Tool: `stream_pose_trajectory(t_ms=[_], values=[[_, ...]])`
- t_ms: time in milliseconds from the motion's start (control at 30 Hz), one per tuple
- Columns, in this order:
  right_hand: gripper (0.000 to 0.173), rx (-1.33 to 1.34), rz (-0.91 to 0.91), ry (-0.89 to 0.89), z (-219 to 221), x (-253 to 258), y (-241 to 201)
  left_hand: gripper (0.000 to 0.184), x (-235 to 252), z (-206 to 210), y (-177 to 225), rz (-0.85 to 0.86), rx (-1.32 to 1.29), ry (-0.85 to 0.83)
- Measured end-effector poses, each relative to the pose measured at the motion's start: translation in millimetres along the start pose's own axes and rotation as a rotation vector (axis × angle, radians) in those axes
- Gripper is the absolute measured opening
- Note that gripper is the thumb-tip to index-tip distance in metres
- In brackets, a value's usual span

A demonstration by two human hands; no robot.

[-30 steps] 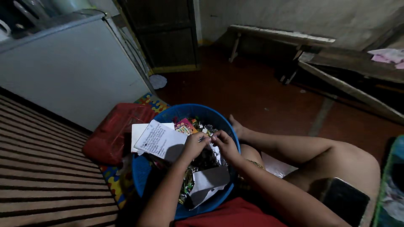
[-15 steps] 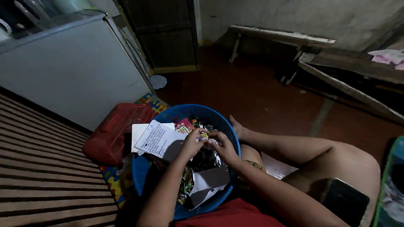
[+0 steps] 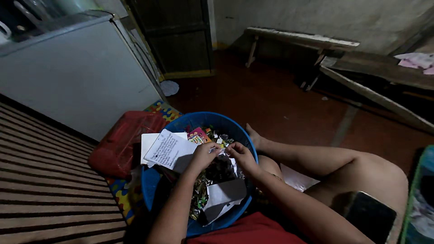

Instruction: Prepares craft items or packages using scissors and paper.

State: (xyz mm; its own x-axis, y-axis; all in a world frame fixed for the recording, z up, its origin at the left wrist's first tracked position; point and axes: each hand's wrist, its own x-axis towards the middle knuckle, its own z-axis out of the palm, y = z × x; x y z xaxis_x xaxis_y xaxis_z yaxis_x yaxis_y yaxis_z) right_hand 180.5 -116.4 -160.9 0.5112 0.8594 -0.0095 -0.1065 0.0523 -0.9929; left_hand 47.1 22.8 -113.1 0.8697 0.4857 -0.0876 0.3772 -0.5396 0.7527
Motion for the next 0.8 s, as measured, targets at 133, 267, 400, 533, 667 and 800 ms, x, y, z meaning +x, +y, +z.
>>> stream_pose_trajectory(t_ms=[133, 267, 400, 533, 667, 800], values=[[0.022, -0.125, -0.089, -0.060, 2, 0, 4, 0.026, 0, 0, 0, 0.005, 0.014, -0.019], [0.012, -0.090, -0.150, -0.019, 1, 0, 8, 0.025, -2, 3, 9, 0.002, -0.037, -0.034], [0.008, 0.102, -0.159, 0.041, -1, 1, 8, 0.026, -1, 3, 10, -0.045, -0.076, 0.019], [0.014, 0.048, -0.109, 0.032, -3, 1, 3, 0.023, 0, -3, -1, -0.080, -0.174, 0.099], [0.040, -0.164, -0.123, -0.089, 3, 0, 3, 0.025, -1, 1, 4, -0.048, -0.185, 0.053], [0.021, -0.126, -0.144, -0.091, 2, -1, 5, 0.034, -1, 7, 9, -0.056, -0.163, -0.033]])
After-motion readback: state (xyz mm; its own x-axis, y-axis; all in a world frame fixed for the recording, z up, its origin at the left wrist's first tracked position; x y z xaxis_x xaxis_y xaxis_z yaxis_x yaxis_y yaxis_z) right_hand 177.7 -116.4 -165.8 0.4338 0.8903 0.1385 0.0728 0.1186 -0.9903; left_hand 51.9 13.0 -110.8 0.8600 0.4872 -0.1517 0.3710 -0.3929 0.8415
